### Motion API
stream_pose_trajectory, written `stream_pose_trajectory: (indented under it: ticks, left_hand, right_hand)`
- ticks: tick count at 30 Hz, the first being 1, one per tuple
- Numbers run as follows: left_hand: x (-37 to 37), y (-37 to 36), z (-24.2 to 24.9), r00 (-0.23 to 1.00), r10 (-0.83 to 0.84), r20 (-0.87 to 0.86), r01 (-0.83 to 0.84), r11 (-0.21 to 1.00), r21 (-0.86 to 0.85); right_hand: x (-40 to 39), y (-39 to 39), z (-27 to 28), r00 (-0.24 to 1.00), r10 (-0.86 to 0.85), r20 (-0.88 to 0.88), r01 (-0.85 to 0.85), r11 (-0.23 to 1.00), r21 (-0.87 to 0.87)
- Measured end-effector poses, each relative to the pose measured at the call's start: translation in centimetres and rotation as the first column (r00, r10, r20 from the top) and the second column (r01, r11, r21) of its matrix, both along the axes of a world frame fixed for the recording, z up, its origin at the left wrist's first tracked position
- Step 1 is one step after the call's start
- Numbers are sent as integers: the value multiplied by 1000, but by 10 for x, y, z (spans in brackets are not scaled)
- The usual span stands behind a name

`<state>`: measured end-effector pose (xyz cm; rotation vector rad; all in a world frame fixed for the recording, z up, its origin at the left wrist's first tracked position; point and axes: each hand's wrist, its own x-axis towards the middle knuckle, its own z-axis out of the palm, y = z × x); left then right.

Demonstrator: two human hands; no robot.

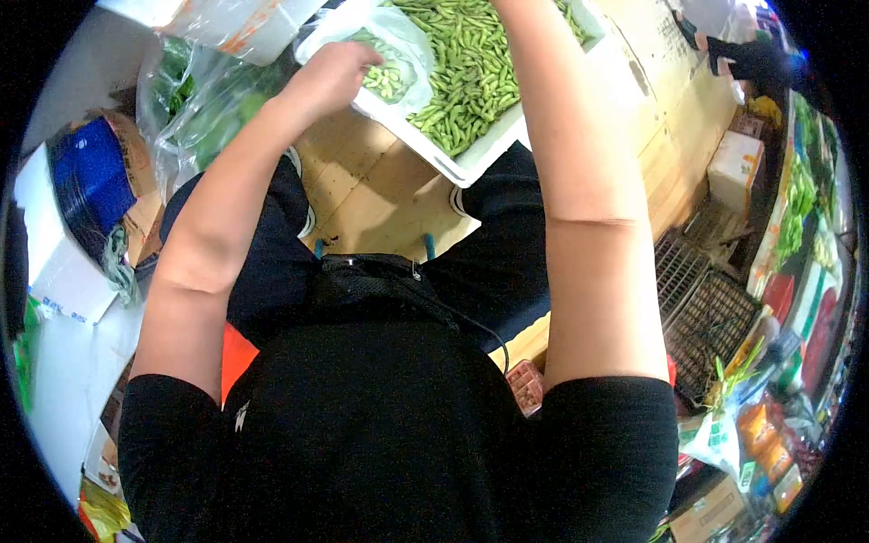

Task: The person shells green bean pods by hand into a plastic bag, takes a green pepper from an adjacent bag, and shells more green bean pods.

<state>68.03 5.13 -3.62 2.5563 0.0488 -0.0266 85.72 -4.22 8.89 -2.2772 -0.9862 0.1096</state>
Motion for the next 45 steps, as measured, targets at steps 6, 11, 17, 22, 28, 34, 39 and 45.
stream_pose_trajectory:
  ticks: [6, 11, 17, 22, 28, 34, 39, 45]
  left_hand:
    - [6, 15, 25, 995, -15, 97, 25, 995, -99]
    - [6, 22, 39, 999, 35, 16, -32, 992, -125]
    - [-6, 14, 39, 981, -6, -196, -12, 996, -92]
    - [-11, 13, 41, 967, -17, -256, -8, 995, -100]
    - [-16, 11, 41, 984, -65, -167, 41, 989, -145]
    - [-22, 6, 38, 991, -61, -118, 32, 972, -234]
    - [-14, 1, 30, 991, 130, 21, -101, 854, -510]
    - [-14, -6, 69, 988, 124, -86, -132, 430, -893]
  right_hand:
    - [22, -140, -186, 961, -110, -254, -59, 815, -577]
    - [-51, -162, -271, 887, -253, -387, -63, 763, -643]
    - [-116, -149, -297, 807, -517, -287, 306, 781, -545]
    - [-106, -152, -306, 814, -492, -308, 212, 746, -632]
    - [-101, -152, -287, 849, -392, -354, 97, 774, -625]
    - [-46, -124, -199, 868, -418, -269, 341, 895, -288]
    - [-50, -86, -74, 621, 4, -784, 255, 944, 208]
    - [-90, -78, -19, 709, 160, -687, 110, 937, 332]
